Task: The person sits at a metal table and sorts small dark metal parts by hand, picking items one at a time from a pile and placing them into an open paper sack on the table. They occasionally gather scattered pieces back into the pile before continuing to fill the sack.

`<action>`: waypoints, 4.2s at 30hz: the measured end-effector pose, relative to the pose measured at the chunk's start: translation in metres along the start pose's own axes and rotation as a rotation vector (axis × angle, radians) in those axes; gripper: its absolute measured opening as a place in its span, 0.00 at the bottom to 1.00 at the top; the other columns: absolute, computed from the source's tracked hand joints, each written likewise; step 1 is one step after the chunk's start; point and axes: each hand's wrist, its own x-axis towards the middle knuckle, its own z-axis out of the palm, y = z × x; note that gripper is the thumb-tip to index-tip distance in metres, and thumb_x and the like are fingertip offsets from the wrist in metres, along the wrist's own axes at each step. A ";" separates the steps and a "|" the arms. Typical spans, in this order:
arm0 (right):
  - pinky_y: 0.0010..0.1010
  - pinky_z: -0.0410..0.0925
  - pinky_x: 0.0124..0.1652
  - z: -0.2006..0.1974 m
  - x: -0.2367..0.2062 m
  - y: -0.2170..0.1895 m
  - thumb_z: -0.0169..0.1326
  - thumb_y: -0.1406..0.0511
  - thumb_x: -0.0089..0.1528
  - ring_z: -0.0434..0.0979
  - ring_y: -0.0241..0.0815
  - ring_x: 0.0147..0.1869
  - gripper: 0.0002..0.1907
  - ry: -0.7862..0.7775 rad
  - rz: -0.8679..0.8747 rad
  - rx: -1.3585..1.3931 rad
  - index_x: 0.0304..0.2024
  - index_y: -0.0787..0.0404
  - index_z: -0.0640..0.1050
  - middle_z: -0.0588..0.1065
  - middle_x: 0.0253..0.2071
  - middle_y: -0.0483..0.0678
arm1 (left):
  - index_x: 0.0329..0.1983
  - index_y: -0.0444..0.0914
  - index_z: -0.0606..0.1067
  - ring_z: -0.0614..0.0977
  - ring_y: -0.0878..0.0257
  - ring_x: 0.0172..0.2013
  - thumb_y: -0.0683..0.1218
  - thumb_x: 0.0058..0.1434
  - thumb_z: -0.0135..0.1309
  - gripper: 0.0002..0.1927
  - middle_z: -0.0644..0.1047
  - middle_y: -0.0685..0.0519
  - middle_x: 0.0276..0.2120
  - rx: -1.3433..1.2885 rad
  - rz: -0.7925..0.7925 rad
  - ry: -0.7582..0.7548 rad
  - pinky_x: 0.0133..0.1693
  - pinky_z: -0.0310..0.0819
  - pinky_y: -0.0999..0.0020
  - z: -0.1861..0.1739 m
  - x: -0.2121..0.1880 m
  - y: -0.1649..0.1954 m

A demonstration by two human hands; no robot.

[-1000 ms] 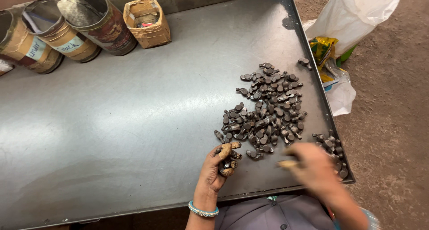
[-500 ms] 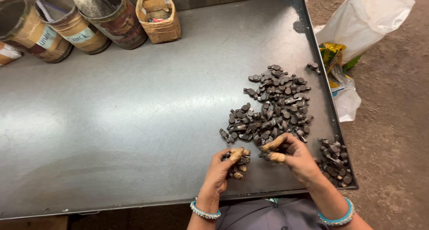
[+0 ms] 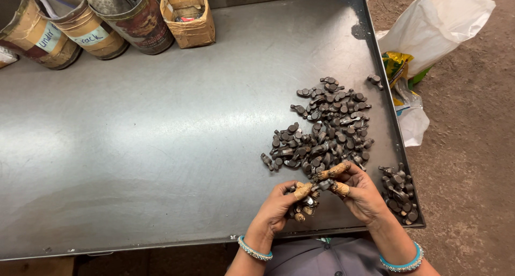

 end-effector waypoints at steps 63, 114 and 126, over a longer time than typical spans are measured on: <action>0.29 0.76 0.53 -0.014 -0.019 0.002 0.63 0.77 0.53 0.82 0.39 0.53 0.25 0.218 -0.508 -0.786 0.52 0.64 0.74 0.80 0.47 0.50 | 0.52 0.36 0.79 0.82 0.65 0.26 0.48 0.66 0.59 0.14 0.81 0.50 0.34 -0.236 -0.006 0.016 0.18 0.69 0.76 -0.001 -0.017 0.017; 0.30 0.74 0.33 -0.015 -0.014 0.007 0.62 0.72 0.58 0.81 0.42 0.38 0.16 0.162 0.120 -0.037 0.48 0.63 0.75 0.80 0.41 0.55 | 0.53 0.35 0.77 0.81 0.60 0.25 0.47 0.64 0.58 0.16 0.81 0.48 0.33 -0.269 0.028 0.099 0.19 0.68 0.73 -0.018 -0.025 0.025; 0.28 0.74 0.36 -0.022 -0.015 0.003 0.60 0.62 0.61 0.80 0.41 0.39 0.23 -0.005 0.256 0.139 0.56 0.67 0.74 0.80 0.44 0.56 | 0.53 0.34 0.77 0.81 0.60 0.25 0.47 0.65 0.58 0.16 0.81 0.47 0.33 -0.288 0.031 0.052 0.19 0.68 0.74 -0.020 -0.024 0.023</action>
